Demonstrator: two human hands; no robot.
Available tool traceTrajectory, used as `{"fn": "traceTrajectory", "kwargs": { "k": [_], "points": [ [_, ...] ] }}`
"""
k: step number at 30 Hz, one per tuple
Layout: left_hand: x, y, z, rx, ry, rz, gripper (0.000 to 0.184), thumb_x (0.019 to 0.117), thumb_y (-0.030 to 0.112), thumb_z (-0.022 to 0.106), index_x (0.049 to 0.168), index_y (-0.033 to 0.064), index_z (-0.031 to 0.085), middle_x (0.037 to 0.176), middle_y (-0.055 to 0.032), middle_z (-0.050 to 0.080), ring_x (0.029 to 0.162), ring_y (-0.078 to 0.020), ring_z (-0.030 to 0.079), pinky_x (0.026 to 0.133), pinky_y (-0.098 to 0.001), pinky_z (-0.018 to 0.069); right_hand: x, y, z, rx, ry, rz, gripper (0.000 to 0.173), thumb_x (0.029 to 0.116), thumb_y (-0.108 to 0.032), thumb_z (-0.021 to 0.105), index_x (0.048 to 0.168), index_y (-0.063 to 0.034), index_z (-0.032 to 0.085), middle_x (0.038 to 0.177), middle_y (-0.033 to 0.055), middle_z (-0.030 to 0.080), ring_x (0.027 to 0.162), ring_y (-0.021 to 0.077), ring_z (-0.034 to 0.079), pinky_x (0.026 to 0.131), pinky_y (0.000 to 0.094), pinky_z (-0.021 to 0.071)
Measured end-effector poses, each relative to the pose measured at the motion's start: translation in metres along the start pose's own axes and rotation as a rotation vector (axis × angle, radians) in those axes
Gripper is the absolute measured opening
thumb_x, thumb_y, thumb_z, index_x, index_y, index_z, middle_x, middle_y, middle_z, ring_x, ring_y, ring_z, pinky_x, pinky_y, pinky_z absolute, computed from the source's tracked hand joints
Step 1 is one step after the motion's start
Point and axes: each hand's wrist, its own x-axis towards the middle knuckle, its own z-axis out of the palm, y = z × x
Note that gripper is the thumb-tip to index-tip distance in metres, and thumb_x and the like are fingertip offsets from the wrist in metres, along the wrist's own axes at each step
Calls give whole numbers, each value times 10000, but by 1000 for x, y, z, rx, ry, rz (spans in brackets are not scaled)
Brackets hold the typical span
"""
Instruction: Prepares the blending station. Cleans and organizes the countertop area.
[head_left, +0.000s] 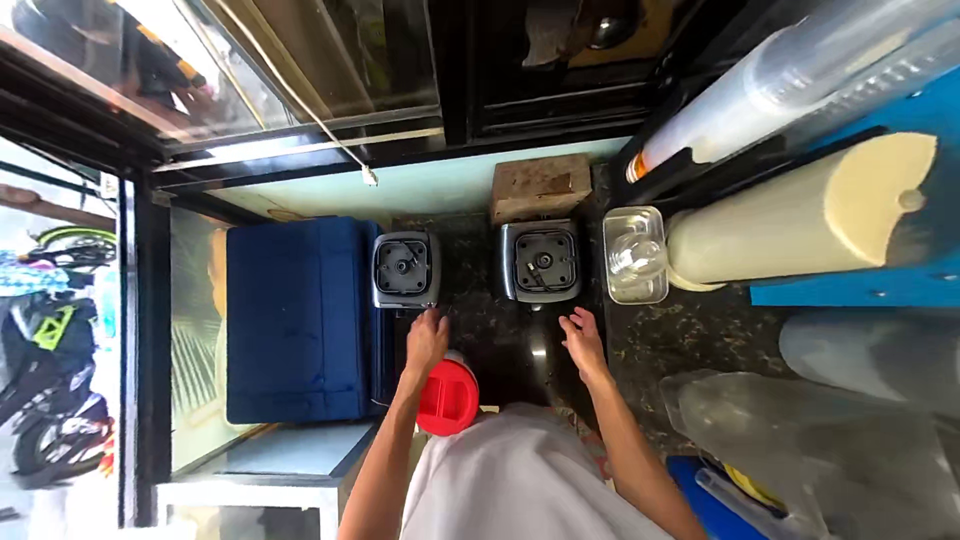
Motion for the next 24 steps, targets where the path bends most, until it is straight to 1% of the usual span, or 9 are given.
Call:
{"fn": "traceTrajectory", "kwargs": {
  "k": [2, 4, 7, 10, 12, 14, 17, 21, 24],
  "points": [
    [38, 50, 12, -120, -67, 240, 451, 1097, 279, 415, 1429, -7, 517, 1347, -235, 614, 1262, -336, 603, 1090, -517, 472, 12, -15, 3, 140, 0, 82, 768, 1055, -357, 553, 1627, -54, 140, 1562, 272, 398, 1346, 381, 534, 1020, 536, 527],
    [82, 85, 28, -134, -82, 391, 426, 1098, 218, 411, 1432, -27, 512, 1418, -247, 561, 1338, -357, 538, 1147, -511, 414, 19, -25, 9, 253, 8, 130, 802, 1068, -343, 533, 1636, -57, 44, 1602, 284, 322, 1378, 396, 503, 1041, 529, 520],
    [157, 111, 55, -142, 16, 444, 439, 1082, 214, 399, 1439, -17, 507, 1478, -266, 494, 1386, -411, 467, 1162, -543, 376, 28, -31, 12, 358, 26, 132, 775, 1074, -281, 524, 1633, -36, 46, 1619, 281, 288, 1414, 375, 469, 1088, 494, 491],
    [204, 134, 70, -221, -37, 396, 525, 1115, 314, 278, 1484, 2, 481, 1522, -242, 473, 1439, -369, 431, 1199, -541, 328, 33, -33, 6, 428, 12, 139, 721, 1076, -251, 521, 1622, -18, 111, 1598, 271, 330, 1391, 353, 496, 1079, 463, 500],
    [214, 148, 73, -305, -102, 293, 616, 1125, 412, 170, 1536, 30, 425, 1535, -206, 484, 1449, -328, 439, 1211, -537, 322, 35, -33, 0, 456, -6, 162, 667, 1086, -246, 501, 1608, -12, 160, 1594, 261, 340, 1372, 341, 518, 1066, 447, 512],
    [220, 150, 77, -357, -68, 211, 692, 1112, 470, 96, 1504, 30, 459, 1465, -201, 556, 1387, -336, 509, 1166, -559, 371, 39, -30, -4, 489, -24, 187, 582, 1099, -267, 463, 1572, 4, 259, 1575, 248, 377, 1357, 328, 534, 1056, 436, 517],
    [225, 140, 81, -410, -25, 196, 729, 1101, 491, 57, 1465, 33, 493, 1401, -194, 609, 1320, -331, 565, 1117, -542, 427, 43, -23, -8, 562, -27, 210, 537, 1103, -310, 432, 1524, 16, 362, 1540, 240, 435, 1335, 310, 558, 1050, 422, 521],
    [213, 120, 84, -398, 48, 265, 693, 1106, 451, 85, 1422, 24, 530, 1368, -180, 635, 1287, -318, 594, 1093, -543, 447, 43, -15, -5, 571, 2, 206, 531, 1096, -274, 451, 1530, 18, 358, 1547, 238, 436, 1356, 307, 543, 1072, 426, 507],
    [175, 95, 86, -385, 160, 260, 710, 1092, 486, 73, 1436, 58, 523, 1403, -149, 620, 1292, -317, 594, 1072, -559, 465, 40, -16, -1, 506, -12, 146, 564, 1091, -296, 458, 1558, -3, 334, 1586, 213, 407, 1402, 297, 505, 1111, 444, 479]
  ]
}}
